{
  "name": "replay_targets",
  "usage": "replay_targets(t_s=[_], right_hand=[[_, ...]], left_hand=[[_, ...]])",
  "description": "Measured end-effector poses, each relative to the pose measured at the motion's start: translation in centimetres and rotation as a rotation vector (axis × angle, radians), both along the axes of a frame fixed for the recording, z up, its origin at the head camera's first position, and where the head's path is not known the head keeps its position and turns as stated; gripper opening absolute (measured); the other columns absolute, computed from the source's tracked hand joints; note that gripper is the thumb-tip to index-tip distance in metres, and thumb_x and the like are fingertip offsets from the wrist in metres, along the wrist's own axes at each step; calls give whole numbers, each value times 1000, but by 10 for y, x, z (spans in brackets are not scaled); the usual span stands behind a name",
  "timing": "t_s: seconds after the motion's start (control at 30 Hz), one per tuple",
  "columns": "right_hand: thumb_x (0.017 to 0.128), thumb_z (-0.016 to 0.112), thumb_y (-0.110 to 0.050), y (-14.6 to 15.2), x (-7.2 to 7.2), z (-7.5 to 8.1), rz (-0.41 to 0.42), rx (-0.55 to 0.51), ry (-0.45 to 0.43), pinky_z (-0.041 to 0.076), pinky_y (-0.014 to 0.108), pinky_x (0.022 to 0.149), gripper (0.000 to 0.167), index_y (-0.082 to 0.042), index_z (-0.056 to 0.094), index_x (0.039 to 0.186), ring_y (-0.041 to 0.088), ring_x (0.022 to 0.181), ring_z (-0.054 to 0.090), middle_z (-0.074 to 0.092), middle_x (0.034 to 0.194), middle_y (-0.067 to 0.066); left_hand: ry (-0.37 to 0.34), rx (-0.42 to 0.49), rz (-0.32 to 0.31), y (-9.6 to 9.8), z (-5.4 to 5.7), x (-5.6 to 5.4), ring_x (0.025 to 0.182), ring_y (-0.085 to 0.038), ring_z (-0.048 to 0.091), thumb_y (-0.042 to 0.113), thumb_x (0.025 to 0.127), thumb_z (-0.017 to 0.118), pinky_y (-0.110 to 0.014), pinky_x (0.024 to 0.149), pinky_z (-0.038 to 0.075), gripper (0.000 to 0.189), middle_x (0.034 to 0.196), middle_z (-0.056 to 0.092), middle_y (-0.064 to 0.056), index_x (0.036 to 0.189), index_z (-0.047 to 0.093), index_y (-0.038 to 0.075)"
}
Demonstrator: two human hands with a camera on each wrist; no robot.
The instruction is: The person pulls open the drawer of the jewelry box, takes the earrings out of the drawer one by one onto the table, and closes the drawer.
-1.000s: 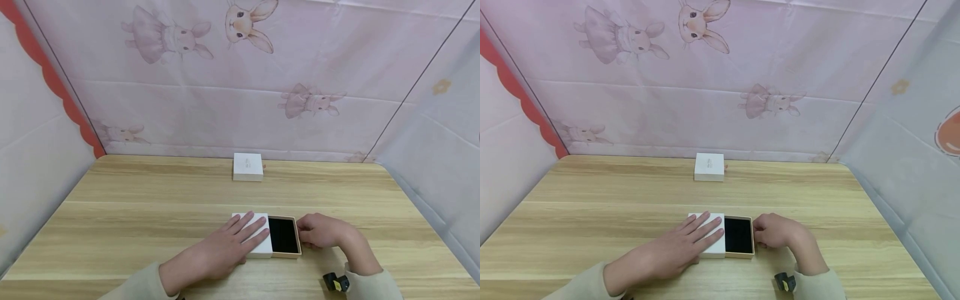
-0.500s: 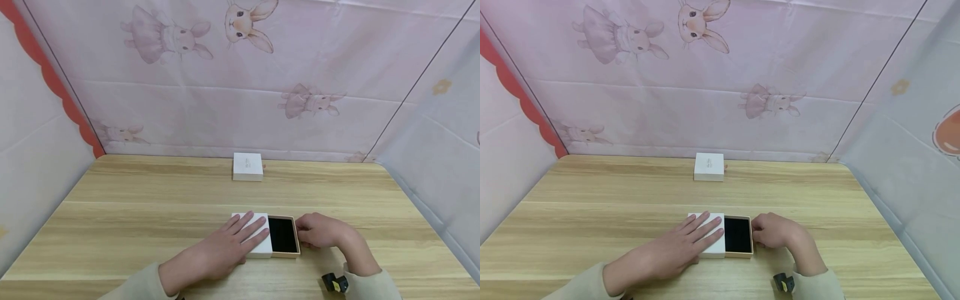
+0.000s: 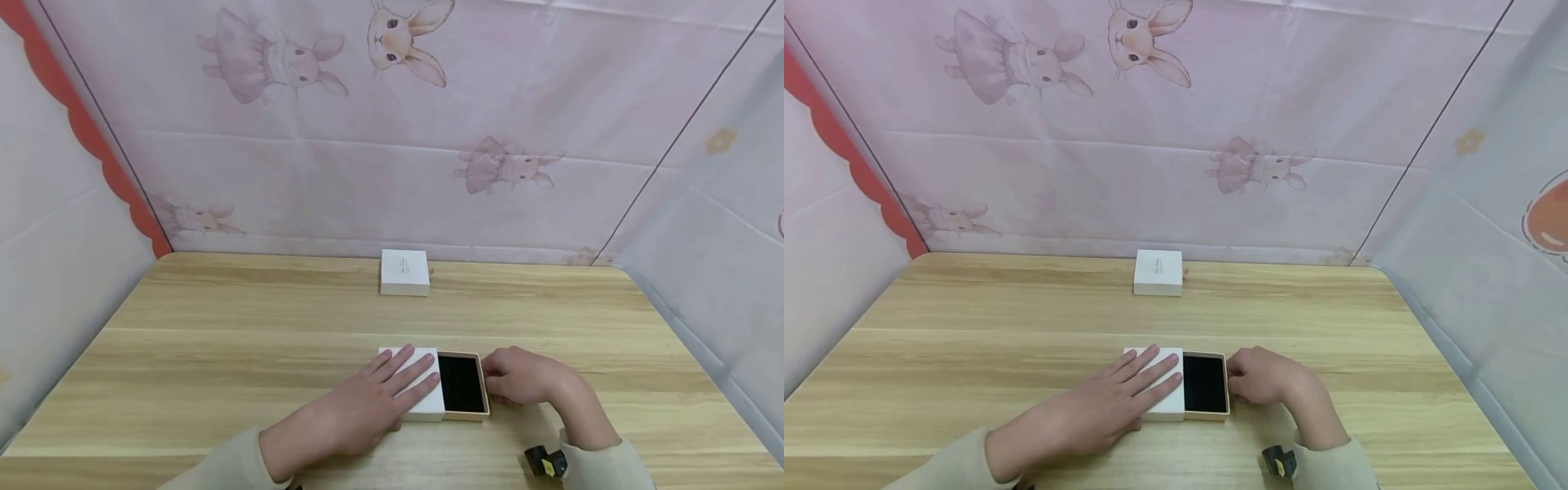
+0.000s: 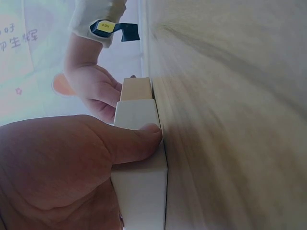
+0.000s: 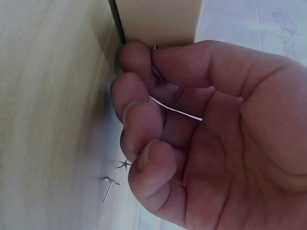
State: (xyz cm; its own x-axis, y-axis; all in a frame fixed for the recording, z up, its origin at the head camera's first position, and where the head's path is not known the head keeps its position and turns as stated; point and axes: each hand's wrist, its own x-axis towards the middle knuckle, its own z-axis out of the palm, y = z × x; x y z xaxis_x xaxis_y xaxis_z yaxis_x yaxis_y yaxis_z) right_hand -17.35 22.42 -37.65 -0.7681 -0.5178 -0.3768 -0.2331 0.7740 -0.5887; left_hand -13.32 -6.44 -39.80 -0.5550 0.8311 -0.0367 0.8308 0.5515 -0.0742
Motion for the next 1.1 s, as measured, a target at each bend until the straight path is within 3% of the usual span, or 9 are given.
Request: replay_targets(t_s=[1.1], right_hand=[[87,55,-4,-2,0,-2,15,38,68,38,25,50,22,-10,60,66,8,50,44,49,55,-9]], left_hand=[[-4,15,-1,0,-1,2,154,-31,12,29,102,54,-49,121,24,71,169,9,-5,162,17,20]])
